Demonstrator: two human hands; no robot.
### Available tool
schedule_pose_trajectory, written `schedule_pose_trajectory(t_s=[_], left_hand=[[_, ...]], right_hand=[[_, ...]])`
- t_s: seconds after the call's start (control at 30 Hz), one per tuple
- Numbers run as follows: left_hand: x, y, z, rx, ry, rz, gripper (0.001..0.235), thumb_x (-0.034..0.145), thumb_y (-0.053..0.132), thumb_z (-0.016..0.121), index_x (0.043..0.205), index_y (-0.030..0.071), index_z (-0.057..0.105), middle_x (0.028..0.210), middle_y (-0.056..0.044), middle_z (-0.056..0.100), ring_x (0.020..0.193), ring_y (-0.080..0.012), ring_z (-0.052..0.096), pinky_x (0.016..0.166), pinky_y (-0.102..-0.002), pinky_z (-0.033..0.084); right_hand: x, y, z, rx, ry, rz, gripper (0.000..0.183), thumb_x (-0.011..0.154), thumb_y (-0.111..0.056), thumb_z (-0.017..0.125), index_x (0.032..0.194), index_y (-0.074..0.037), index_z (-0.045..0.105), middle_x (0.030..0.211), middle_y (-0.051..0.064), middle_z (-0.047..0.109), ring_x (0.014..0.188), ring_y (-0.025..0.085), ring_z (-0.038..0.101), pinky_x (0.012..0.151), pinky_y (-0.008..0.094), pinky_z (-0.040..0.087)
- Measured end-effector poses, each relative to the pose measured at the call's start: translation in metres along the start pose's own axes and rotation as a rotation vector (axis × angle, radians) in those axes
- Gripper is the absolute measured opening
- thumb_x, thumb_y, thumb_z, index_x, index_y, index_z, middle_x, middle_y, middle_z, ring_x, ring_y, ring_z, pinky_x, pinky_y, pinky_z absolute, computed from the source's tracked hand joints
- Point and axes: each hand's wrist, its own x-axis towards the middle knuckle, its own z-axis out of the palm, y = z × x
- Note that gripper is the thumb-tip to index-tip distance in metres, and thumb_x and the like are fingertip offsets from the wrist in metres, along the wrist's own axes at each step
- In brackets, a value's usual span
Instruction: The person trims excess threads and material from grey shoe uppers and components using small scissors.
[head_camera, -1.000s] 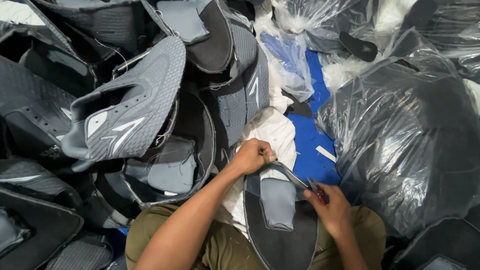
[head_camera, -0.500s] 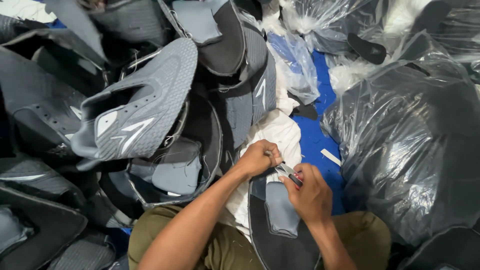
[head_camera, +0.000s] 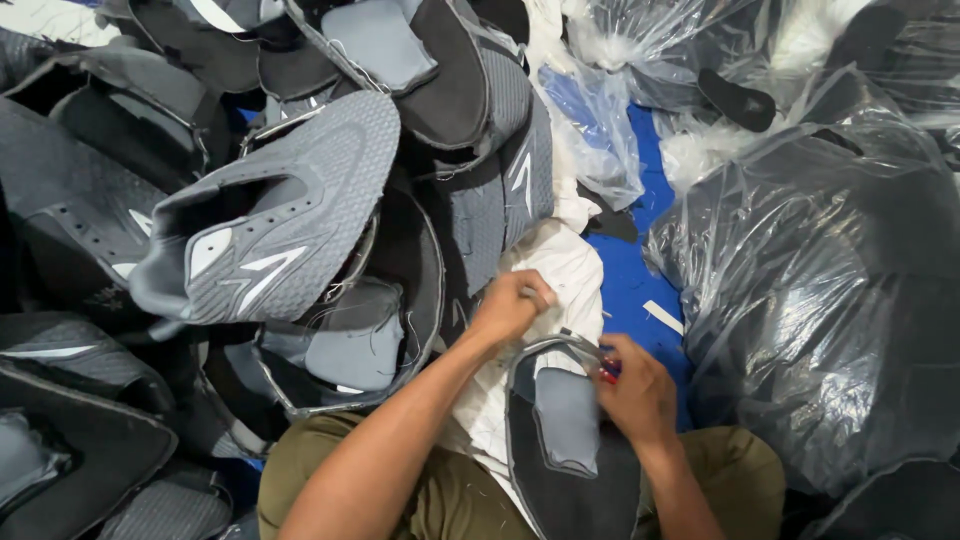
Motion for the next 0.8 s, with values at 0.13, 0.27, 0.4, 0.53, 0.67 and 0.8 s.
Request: schedule_pose_trajectory(t_s=[0.13,0.27,0.4,0.53,0.67,0.8], left_hand=[[0.009,-0.014,-0.008,0.153,0.255,0.229,0.017,0.083,0.009,0.064,0.098,0.004,0.07,0.093,-0.013,0.073,0.081,-0.0251,0.071,0.075,-0.034,0.055],[0.017,-0.03,-0.005,0.263,0.143,0.311,0.036,0.083,0.013,0.065,0.117,0.001,0.069,0.104,-0.016,0.074,0.088,-0.0275,0.072,0.081,-0.036,0.054],[0.002,-0.01,0.003,0.185,-0.19,-0.075,0.04,0.091,0.027,0.07,0.123,0.003,0.069,0.1,-0.014,0.076,0.09,-0.0229,0.074,0.078,-0.037,0.057],[-0.002,-0.019,0.006,0.122,-0.304,-0.102,0.048,0.082,0.014,0.067,0.128,0.003,0.062,0.097,-0.013,0.075,0.081,-0.026,0.073,0.069,-0.04,0.058],[-0.003,-0.026,0.012,0.333,-0.21,0.191,0.033,0.076,0.011,0.074,0.107,0.0,0.073,0.087,-0.014,0.077,0.078,-0.025,0.075,0.074,-0.036,0.058],[-0.009,-0.02,0.014,0.421,-0.098,0.234,0.017,0.079,0.015,0.077,0.091,0.005,0.081,0.083,-0.016,0.077,0.08,-0.0274,0.076,0.078,-0.037,0.058]], right_hand=[[-0.008,0.03,0.002,0.005,0.039,0.041,0.024,0.078,-0.018,0.083,0.098,-0.01,0.073,0.084,0.011,0.073,0.078,0.029,0.072,0.068,0.038,0.055],[-0.009,0.034,-0.008,0.047,0.121,0.159,0.024,0.077,-0.018,0.085,0.095,-0.008,0.073,0.08,0.012,0.073,0.072,0.026,0.073,0.065,0.036,0.055],[-0.014,0.041,-0.004,0.062,0.103,0.238,0.023,0.079,-0.018,0.085,0.095,-0.006,0.073,0.079,0.013,0.073,0.07,0.025,0.073,0.065,0.036,0.054],[-0.015,0.039,0.0,0.094,0.081,0.252,0.023,0.079,-0.017,0.083,0.096,-0.006,0.073,0.079,0.013,0.073,0.071,0.025,0.074,0.066,0.036,0.054],[-0.014,0.035,-0.001,0.067,0.051,0.249,0.021,0.08,-0.017,0.082,0.098,-0.008,0.075,0.08,0.013,0.072,0.072,0.027,0.073,0.066,0.036,0.054],[-0.012,0.031,-0.005,0.039,0.014,0.255,0.021,0.08,-0.019,0.082,0.096,-0.008,0.075,0.077,0.013,0.071,0.069,0.029,0.071,0.065,0.037,0.054]])
